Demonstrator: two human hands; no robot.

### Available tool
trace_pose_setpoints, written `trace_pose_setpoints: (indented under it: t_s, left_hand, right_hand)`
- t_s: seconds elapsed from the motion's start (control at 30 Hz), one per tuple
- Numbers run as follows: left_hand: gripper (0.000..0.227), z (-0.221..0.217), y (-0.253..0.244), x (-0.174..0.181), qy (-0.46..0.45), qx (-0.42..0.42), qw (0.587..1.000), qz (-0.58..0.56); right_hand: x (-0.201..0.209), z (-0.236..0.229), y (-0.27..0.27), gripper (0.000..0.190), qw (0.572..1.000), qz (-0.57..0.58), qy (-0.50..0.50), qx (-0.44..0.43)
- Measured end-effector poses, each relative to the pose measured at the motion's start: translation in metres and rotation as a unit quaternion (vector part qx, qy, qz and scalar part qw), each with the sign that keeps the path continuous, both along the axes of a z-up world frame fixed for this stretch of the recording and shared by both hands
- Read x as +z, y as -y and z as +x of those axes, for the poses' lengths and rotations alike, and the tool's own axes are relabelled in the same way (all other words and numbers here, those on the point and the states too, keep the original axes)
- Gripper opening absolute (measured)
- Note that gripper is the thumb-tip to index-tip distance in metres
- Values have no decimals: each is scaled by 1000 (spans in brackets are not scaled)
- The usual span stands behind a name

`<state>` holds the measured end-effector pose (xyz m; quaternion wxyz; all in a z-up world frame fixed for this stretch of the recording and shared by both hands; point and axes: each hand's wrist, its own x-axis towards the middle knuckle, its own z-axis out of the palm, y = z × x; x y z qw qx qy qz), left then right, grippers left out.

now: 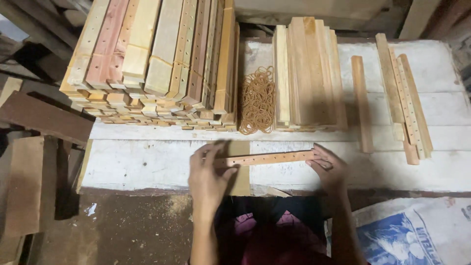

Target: Inspecting and organizing wooden slats with pre-drilled holes in a workshop environment.

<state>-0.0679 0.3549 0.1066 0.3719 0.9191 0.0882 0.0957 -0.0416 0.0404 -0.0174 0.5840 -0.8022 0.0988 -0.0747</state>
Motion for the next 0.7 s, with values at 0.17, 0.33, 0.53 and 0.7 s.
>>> trace_pose_setpoints:
  t_s: [0.17, 0.33, 0.53, 0.7]
  left_hand:
    - [58, 34, 87, -73, 105, -255, 961, -15]
    - [55, 61, 118, -110, 112, -315, 940, 72]
    - [36, 64, 107, -101, 58, -327, 943, -5]
    - [32, 67, 104, -101, 44, -331, 942, -43]
  right_hand:
    - [-18, -3, 7, 59, 999, 13, 35, 8]
    - [-4, -3, 3, 55, 996, 3, 86, 12]
    - [-3, -1, 0, 52, 992, -15, 122, 20]
    - [-3, -3, -3, 51, 992, -39, 121, 10]
